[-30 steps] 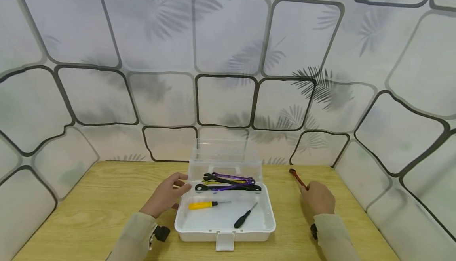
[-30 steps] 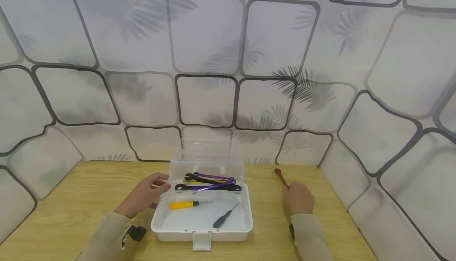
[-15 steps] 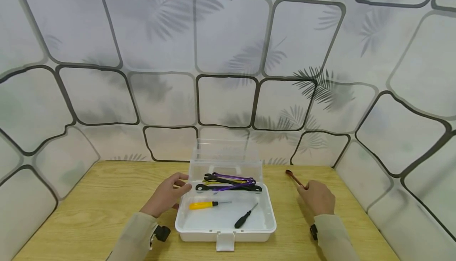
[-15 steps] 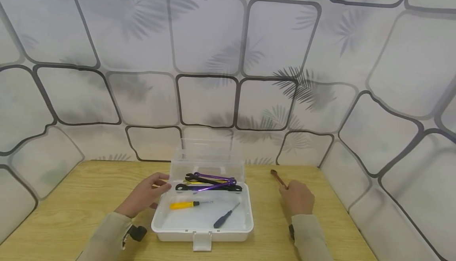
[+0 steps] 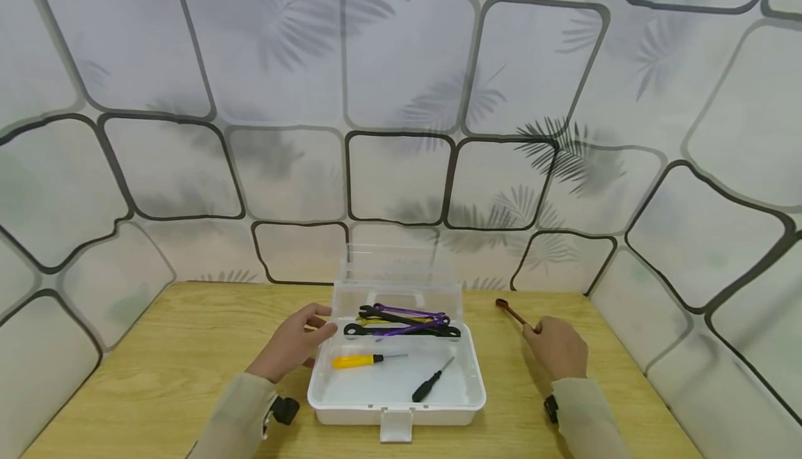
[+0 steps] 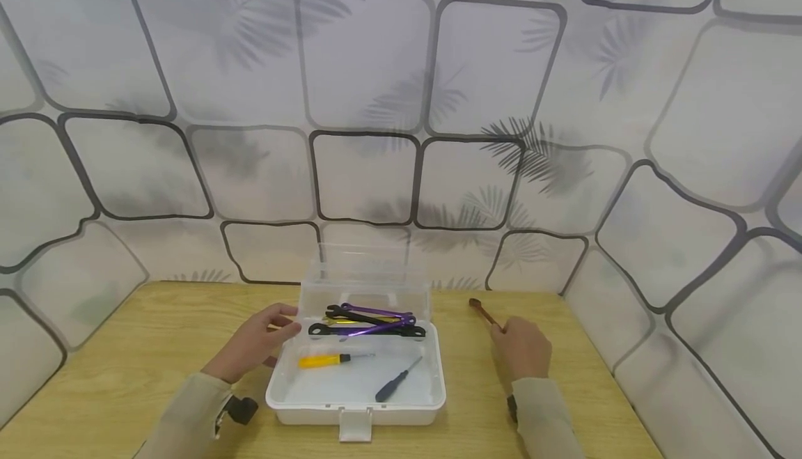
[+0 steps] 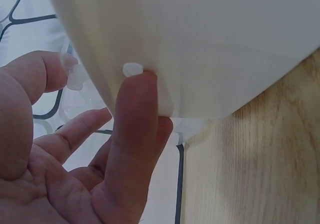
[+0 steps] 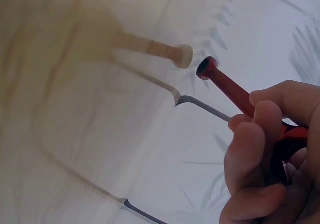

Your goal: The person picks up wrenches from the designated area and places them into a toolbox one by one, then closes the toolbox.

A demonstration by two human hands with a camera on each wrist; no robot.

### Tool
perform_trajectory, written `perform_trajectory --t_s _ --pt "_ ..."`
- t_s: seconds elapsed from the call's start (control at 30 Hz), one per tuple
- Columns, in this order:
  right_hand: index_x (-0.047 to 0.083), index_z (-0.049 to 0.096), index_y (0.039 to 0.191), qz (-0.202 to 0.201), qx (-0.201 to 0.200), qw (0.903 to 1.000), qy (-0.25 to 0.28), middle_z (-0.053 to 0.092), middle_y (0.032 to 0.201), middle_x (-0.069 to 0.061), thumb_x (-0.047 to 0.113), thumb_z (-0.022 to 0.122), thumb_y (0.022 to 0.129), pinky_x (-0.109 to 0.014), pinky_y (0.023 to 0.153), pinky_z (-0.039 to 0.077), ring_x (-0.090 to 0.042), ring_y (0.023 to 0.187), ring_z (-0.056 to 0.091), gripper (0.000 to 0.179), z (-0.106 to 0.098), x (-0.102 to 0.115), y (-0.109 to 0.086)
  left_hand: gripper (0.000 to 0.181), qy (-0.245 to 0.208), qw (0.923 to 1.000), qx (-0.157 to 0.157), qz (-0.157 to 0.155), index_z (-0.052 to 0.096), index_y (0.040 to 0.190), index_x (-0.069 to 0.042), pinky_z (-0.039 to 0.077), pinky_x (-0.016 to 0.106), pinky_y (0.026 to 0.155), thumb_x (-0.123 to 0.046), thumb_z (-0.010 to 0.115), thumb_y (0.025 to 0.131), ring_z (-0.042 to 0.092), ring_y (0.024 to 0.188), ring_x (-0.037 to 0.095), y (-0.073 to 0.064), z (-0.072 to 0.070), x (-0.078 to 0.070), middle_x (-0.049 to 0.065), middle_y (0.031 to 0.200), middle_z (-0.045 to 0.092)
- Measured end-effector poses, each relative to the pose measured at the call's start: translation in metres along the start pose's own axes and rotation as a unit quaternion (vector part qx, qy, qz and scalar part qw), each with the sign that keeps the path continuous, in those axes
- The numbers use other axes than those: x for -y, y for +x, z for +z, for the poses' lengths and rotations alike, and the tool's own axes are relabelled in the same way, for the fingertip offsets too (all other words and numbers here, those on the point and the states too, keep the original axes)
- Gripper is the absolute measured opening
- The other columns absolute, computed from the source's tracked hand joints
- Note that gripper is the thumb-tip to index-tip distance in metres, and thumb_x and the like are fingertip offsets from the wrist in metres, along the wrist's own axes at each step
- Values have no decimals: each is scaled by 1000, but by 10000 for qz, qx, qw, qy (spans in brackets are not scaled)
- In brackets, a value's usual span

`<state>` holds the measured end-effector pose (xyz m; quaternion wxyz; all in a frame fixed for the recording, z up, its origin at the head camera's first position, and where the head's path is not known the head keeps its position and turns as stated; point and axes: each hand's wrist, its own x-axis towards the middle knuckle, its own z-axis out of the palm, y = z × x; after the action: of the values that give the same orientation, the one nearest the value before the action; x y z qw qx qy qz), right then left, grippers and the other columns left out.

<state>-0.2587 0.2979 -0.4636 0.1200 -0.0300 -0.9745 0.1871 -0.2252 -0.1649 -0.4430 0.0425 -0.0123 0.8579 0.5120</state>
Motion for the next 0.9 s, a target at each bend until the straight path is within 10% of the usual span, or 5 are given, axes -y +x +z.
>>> perform_trajectory --t_s 0.9 --pt "13 62 75 -597 -1056 9909 589 49 54 3 29 67 100 -30 42 32 -15 45 41 30 -6 23 -3 44 -41 10000 -15 21 58 138 -9 62 38 59 -32 68 101 64 105 30 1 0 2 16 126 61"
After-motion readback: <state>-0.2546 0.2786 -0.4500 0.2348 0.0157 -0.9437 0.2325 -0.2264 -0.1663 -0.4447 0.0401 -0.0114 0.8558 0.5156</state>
